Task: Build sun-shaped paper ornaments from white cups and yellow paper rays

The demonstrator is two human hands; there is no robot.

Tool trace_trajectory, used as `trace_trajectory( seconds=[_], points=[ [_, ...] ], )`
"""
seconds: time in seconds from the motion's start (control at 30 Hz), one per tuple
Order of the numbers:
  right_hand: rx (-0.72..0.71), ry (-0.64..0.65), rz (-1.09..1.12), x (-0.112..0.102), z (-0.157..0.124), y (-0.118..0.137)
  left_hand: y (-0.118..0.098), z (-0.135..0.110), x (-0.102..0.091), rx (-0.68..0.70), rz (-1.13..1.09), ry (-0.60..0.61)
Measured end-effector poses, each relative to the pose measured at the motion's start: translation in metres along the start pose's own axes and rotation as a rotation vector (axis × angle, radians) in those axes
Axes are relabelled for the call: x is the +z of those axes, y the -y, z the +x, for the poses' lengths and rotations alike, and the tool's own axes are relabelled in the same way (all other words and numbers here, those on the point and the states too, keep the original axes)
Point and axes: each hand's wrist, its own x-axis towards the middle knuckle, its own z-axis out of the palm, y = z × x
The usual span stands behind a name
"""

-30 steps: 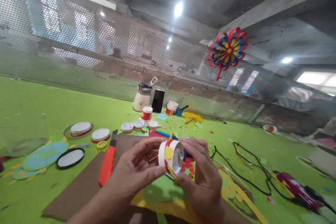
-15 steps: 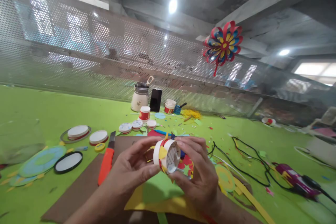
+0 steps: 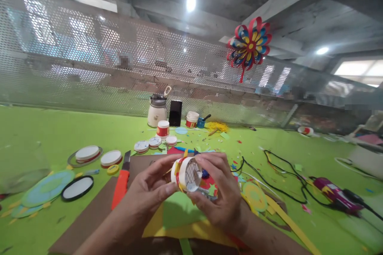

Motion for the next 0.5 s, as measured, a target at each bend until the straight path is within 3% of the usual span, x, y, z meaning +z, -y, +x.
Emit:
trace_trajectory(
  seconds=[0.17,0.33,0.5],
  points=[
    [-0.009,-0.003,-0.018,-0.0001,-0.0004,-0.0016,-0.0001,-0.0010,0.0034,-0.002,-0.029,-0.064],
    [-0.025,0.013,-0.040,-0.0007,0.0003,-0.0029,-0.0012,0.0004,0.0006,0.001,0.026,-0.027],
    [-0.052,-0.002,-0.055,-0.0015,0.0027,0.0005,-0.0051,-0.0035,0.0083,0.008,0.043,-0.127]
  ],
)
